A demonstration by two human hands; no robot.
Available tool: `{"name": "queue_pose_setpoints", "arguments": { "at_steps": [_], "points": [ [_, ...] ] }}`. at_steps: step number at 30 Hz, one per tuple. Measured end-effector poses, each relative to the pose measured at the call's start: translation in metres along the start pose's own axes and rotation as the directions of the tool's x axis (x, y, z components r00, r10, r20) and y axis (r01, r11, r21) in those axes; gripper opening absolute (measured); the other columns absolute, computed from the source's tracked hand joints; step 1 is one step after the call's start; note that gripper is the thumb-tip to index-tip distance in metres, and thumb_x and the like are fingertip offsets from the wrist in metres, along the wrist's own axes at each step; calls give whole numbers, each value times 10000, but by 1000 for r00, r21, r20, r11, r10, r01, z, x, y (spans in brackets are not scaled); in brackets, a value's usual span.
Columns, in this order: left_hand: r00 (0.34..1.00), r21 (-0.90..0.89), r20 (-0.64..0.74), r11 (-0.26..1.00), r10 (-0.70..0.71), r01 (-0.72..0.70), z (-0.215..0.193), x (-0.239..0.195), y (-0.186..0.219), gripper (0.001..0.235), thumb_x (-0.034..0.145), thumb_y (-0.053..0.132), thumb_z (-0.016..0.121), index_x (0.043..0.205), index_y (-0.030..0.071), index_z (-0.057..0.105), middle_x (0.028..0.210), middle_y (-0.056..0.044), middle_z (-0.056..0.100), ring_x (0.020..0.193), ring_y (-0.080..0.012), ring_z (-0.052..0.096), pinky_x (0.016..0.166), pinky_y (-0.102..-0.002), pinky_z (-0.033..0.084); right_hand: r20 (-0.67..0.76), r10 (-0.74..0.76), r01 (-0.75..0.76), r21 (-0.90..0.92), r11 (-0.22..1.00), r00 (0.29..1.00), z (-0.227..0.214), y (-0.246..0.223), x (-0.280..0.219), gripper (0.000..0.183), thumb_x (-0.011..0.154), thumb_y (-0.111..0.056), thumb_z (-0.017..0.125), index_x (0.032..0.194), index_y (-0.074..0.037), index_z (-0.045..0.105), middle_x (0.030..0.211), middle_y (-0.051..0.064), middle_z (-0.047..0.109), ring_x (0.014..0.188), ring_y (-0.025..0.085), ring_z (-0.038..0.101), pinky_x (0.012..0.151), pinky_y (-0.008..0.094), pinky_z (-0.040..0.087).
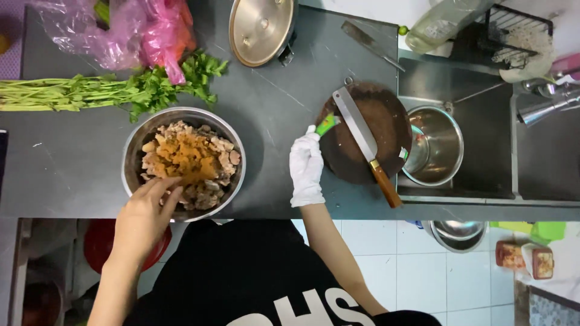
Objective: The person adds liquid seasoning from a bottle and scoops seasoning from a yellow container into a pot of chopped tomatoes and garlic on an induction stove, then stirs the pot with chopsticks and adjusts the stove settings. They then sprinkle seasoning powder from a small packet over a bowl of cooked meat pieces.
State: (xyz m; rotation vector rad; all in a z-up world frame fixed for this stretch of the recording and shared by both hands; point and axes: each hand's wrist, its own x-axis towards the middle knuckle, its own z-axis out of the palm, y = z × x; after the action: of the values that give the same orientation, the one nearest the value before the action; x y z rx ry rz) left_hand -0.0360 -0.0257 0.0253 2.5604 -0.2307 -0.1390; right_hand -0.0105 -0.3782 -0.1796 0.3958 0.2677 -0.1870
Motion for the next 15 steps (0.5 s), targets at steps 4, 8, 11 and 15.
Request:
{"name": "queue_pose_setpoints", "arguments": {
  "at_steps": [4, 8, 11, 15],
  "points": [
    [998, 39, 58, 998, 36, -38, 5, 6, 14, 262, 950, 233, 661, 1167, 107, 733, 1060, -123, 733, 918, -339, 710, 760, -437, 570, 42, 144, -149, 367, 918, 989, 24, -3, -9, 468, 1010, 34, 489, 1478, 30, 503, 1059, 77, 697, 811, 155, 623, 709, 282, 556],
    [997, 64, 78, 998, 21, -26, 10, 14, 26, 262, 953, 242, 660, 1166, 105, 727, 1075, -126, 734, 922, -337, 712, 761, -433, 575, 17, 276, -253, 456, 853, 961, 27, 8, -22, 485, 1055, -18, 477, 1531, 48, 411, 1189, 136, 682, 864, 135, 658, 750, 274, 571],
    [997, 51, 45, 997, 63, -65, 10, 18, 35, 257, 954, 227, 654, 1161, 92, 723, 1058, -128, 735, 939, -341, 710, 770, -437, 569, -103, 526, -443, 420, 792, 844, 19, 14, -27, 475, 1017, -41, 481, 1488, 7, 505, 1140, 134, 710, 787, 131, 648, 705, 263, 574],
    [1000, 90, -19, 996, -14, 15, 14, 18, 36, 262, 949, 243, 667, 1157, 98, 730, 1015, -124, 729, 889, -334, 708, 752, -436, 569, -349, 514, -570, -73, 819, 783, 25, 31, -30, 363, 1055, -148, 558, 1387, -2, 580, 1095, 103, 715, 777, 134, 643, 688, 250, 560]
  ]
}}
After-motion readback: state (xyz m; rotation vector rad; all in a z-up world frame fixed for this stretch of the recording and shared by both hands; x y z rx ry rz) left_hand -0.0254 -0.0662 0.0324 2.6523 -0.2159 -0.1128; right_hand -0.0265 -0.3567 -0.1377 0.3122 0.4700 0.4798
